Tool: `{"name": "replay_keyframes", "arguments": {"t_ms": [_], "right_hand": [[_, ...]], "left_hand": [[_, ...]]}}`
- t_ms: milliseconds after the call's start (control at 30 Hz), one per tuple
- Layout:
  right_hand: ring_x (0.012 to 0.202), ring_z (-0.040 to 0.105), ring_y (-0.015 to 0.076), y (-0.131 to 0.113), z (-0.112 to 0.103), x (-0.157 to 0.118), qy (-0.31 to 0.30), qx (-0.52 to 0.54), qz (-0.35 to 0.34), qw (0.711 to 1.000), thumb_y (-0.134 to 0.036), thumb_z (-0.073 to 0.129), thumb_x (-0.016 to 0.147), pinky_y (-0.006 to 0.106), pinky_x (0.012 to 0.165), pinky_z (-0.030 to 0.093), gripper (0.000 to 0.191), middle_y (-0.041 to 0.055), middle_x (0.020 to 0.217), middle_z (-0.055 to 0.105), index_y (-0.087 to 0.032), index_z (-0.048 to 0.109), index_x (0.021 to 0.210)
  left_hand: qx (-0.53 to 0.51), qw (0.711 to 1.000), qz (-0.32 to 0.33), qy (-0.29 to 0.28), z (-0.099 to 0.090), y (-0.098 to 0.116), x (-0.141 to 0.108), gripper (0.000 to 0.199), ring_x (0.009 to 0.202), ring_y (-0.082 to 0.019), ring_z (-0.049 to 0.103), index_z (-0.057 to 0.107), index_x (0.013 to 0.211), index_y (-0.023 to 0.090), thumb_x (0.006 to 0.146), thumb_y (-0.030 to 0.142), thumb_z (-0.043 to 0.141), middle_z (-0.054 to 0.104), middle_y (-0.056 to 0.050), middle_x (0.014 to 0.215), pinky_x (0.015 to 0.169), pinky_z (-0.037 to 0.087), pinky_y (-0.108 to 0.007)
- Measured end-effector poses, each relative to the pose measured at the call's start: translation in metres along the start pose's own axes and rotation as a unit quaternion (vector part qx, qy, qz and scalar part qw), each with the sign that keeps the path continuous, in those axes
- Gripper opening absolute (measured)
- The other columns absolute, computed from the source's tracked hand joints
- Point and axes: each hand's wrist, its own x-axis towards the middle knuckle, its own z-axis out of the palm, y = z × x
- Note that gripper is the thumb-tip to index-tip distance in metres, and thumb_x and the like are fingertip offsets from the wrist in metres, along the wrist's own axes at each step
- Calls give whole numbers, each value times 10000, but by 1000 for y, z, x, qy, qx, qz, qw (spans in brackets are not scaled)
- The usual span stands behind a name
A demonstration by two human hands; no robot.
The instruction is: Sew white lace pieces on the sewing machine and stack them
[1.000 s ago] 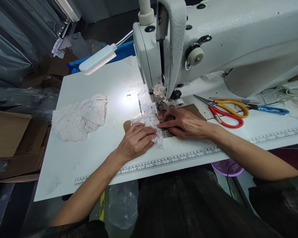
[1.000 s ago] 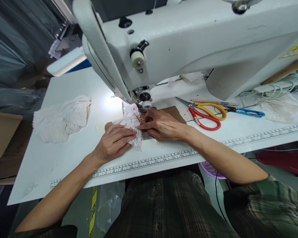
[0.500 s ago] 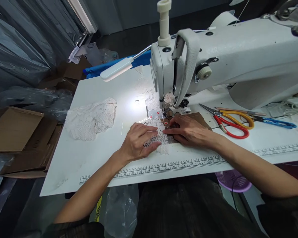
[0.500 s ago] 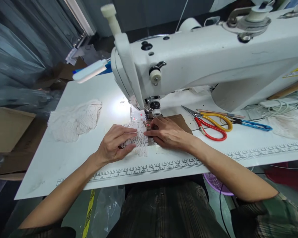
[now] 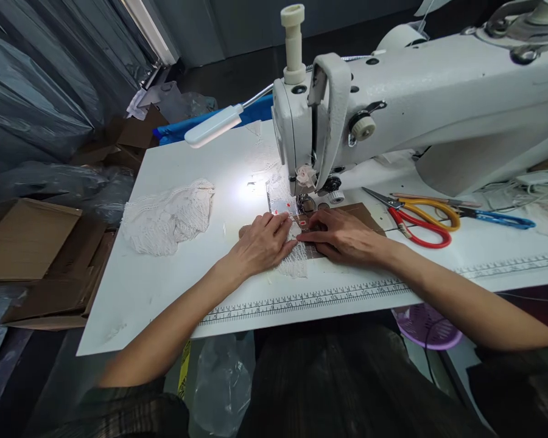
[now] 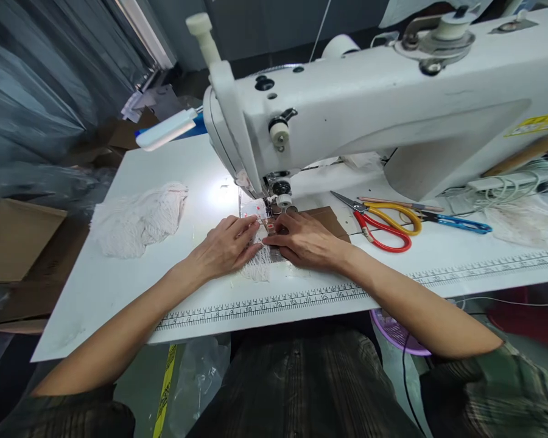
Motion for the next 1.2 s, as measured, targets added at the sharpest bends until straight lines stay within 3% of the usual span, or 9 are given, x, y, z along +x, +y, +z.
{"name": "replay_keyframes", "arguments": {"t_ms": [300, 800, 1200], "right_hand": [[975, 570, 242, 3, 5, -1, 25, -17, 8, 1000, -210, 460, 989, 412, 844, 544, 332, 143, 1076, 621, -203, 715, 1201], [998, 581, 239, 3, 1, 1, 30, 16, 39, 999, -182, 455, 974, 417, 871, 556, 350, 143, 1105, 616, -200, 715, 1208], [926, 584, 227, 5, 9, -1, 60, 48, 56, 995, -193, 492, 950, 421, 821, 561, 320, 123, 1058, 606, -227, 748, 1138]], "left_hand": [[64, 996, 20, -62, -7, -3, 19, 495, 1082, -323, 574, 562, 1345, 75, 1068, 399, 311, 543, -187, 1459, 900, 394, -471], [-68, 996, -8, 48, 10, -11, 21, 377, 1148, -311, 596, 601, 1312, 131, 1037, 339, 449, 596, -172, 1430, 993, 377, -531], [-81, 994, -25, 75, 15, -9, 18, 358, 1213, -308, 586, 610, 1308, 166, 1033, 335, 454, 616, -136, 1416, 1088, 284, -577]]}}
